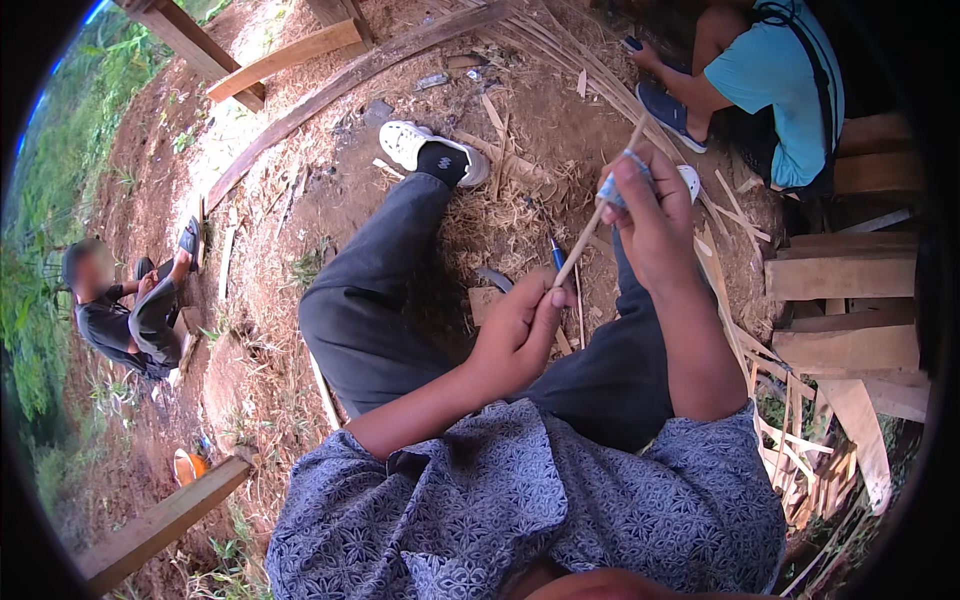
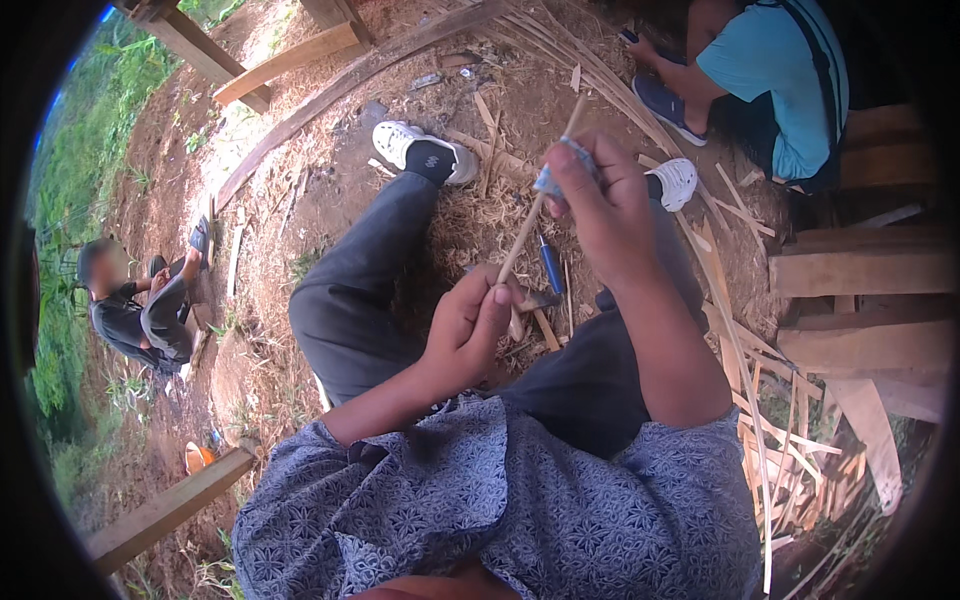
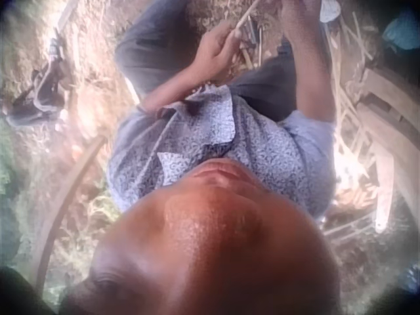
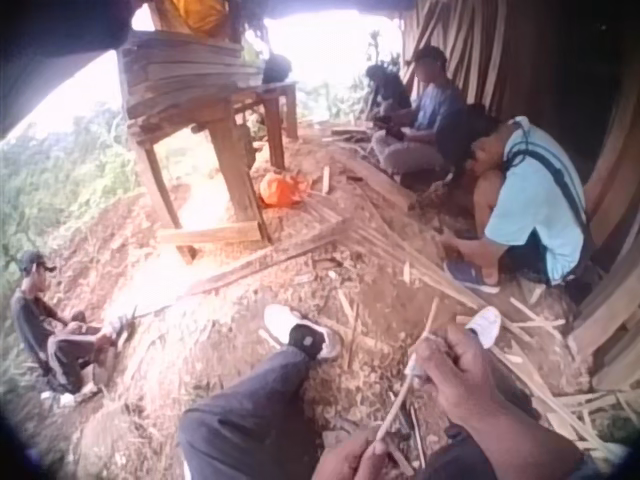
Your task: The person sits on the ground and uses a knife to shave and shape a thin wooden stick. They rotate the stick and scrape the surface to smooth it. The person then uses a small piece of sandpaper to rub the stick for a finer finish.
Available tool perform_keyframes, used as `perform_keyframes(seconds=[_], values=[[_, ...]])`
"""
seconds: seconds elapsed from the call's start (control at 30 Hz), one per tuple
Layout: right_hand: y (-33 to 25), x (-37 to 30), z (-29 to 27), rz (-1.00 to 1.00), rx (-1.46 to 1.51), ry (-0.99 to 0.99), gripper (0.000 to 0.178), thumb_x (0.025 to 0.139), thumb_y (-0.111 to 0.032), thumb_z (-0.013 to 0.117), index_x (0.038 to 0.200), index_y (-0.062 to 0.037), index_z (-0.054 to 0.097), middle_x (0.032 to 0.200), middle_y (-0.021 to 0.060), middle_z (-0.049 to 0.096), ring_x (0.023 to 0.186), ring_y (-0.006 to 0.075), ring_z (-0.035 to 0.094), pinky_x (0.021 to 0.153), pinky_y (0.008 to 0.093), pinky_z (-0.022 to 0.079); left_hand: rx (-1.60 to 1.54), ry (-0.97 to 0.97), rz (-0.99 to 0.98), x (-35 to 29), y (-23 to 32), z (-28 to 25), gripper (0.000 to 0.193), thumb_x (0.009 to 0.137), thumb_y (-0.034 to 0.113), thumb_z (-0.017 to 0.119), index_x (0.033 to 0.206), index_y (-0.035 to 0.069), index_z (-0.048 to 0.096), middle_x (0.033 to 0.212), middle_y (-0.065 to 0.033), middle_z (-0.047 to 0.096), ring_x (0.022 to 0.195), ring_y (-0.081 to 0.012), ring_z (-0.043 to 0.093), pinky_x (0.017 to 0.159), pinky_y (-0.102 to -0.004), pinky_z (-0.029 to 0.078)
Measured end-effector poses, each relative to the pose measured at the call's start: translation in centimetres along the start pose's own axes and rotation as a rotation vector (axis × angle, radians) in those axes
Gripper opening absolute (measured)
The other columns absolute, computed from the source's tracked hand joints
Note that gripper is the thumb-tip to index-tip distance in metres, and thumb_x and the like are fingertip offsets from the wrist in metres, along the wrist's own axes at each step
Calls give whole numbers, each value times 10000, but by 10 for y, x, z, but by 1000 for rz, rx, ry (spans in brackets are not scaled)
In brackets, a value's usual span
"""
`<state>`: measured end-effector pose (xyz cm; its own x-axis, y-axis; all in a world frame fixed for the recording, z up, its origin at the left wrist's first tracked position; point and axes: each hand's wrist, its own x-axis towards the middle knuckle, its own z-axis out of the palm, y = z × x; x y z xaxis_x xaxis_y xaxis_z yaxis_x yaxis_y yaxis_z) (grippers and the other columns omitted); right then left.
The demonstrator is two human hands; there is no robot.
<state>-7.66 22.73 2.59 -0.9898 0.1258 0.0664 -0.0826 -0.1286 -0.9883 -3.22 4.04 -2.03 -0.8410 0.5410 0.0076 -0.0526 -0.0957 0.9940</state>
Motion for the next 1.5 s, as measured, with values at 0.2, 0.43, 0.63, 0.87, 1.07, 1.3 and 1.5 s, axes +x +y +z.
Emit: perform_keyframes(seconds=[0.2,0.43,0.63,0.87,1.07,1.3,1.5], values=[[-6,13,-16,-87,186,231,164,1000,-225,583,955,-69,563,815,5,580,672,53,530,631,211,450,1,-14,22,-19,-7,14,163,1033,146,458,972,36,561,677,-36,483,602,-92,454,553,-286,370],[4,-10,3,-26,-298,-61,178,1000,-234,588,950,-64,577,795,-11,564,638,38,524,567,193,450,168,48,-19,0,13,-6,217,1051,179,411,997,33,563,693,-13,553,596,-53,476,558,-250,386],[2,4,-6,-79,289,182,177,1002,-231,581,960,-59,579,747,3,559,606,76,526,565,220,432,232,14,11,-11,6,2,151,1016,123,478,965,27,583,594,-43,505,524,-110,486,523,-294,387],[-11,4,-9,-31,38,220,207,988,-240,611,995,-34,595,732,-1,569,589,69,531,550,218,438,279,86,129,-6,2,0,135,997,113,511,930,19,582,547,-97,473,457,-175,509,474,-336,368],[-4,-6,3,-15,-43,77,208,991,-239,606,959,-35,591,730,-1,571,592,55,525,552,202,432,345,77,17,2,20,-9,221,1033,175,455,953,31,602,603,-36,506,541,-87,482,534,-272,394],[0,-18,13,58,-110,-122,220,959,-245,656,945,-32,603,738,-18,572,615,28,521,560,194,429,334,33,-3,6,24,-11,195,1028,160,463,984,26,597,622,-48,531,545,-97,507,523,-279,398],[-15,8,-21,-65,42,133,238,978,-273,624,930,-43,587,713,-14,565,601,33,521,552,186,420,331,-70,32,-7,21,-1,180,1021,158,472,997,30,596,640,-65,534,569,-139,533,557,-299,410]])
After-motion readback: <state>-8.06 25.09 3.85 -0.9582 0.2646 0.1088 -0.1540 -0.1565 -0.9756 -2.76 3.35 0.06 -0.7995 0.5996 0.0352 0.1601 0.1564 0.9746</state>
